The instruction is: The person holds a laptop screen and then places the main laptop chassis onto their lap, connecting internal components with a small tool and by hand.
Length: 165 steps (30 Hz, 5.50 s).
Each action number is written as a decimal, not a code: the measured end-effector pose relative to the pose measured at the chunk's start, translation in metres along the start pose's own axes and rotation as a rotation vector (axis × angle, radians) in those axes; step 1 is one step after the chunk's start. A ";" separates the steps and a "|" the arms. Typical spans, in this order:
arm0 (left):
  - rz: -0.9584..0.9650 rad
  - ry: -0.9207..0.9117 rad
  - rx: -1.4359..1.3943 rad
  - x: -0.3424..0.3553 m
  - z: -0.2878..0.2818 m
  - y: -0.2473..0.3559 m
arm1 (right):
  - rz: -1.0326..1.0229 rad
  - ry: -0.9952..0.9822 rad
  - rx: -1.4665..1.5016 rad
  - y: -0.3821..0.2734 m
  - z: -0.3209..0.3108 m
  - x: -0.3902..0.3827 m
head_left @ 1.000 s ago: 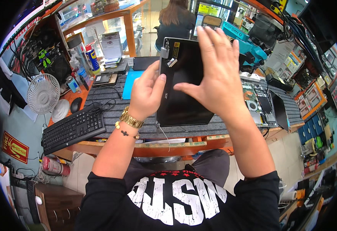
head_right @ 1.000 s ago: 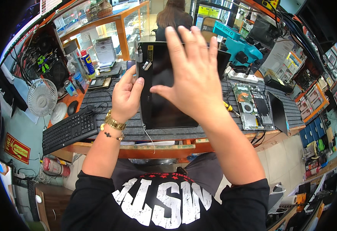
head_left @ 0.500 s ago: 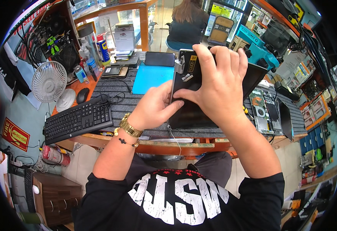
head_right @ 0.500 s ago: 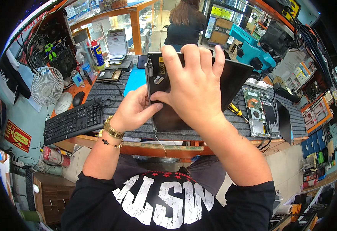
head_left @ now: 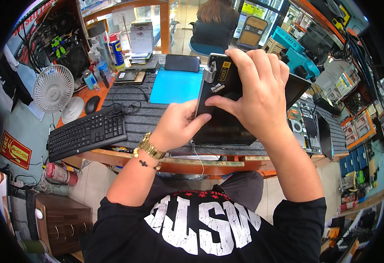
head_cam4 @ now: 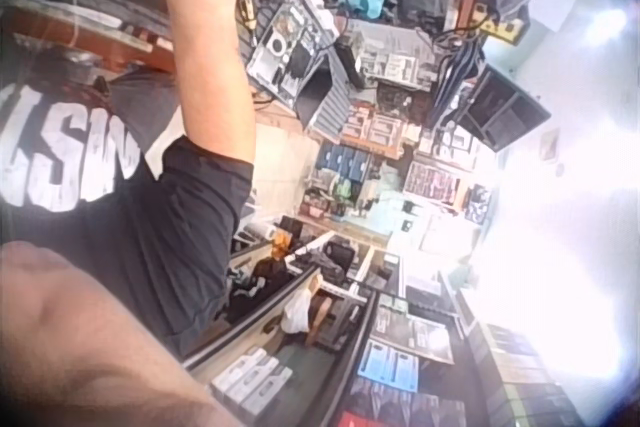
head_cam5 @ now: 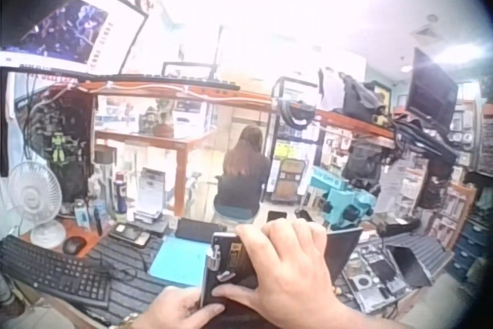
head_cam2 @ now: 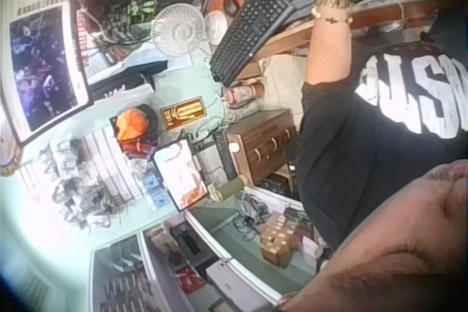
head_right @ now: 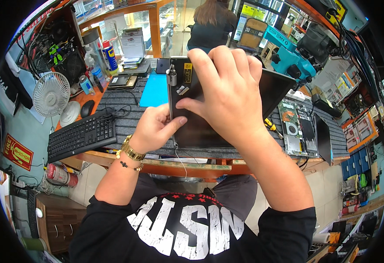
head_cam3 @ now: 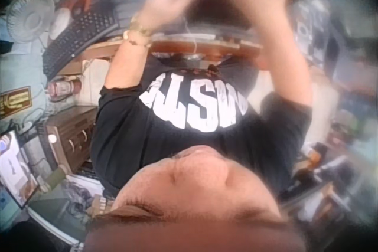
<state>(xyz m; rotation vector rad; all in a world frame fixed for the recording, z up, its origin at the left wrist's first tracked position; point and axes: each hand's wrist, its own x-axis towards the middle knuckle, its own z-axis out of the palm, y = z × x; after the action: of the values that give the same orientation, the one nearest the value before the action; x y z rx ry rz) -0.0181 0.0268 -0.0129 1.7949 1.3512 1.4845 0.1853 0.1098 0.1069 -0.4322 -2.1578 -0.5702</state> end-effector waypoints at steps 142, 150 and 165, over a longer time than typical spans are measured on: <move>0.429 0.343 -0.002 0.000 0.033 0.033 | -0.240 -0.783 0.473 0.010 -0.057 0.086; 0.438 0.298 0.001 0.006 0.027 0.031 | -0.227 -0.799 0.429 0.010 -0.060 0.091; 0.247 0.097 0.080 0.010 -0.001 0.035 | -0.167 -0.729 0.487 0.056 -0.074 0.080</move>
<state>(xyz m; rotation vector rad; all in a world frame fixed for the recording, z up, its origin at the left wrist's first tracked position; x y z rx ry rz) -0.0052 0.0208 0.0212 2.0243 1.2874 1.6848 0.2133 0.1258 0.2253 -0.1991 -2.9372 0.0727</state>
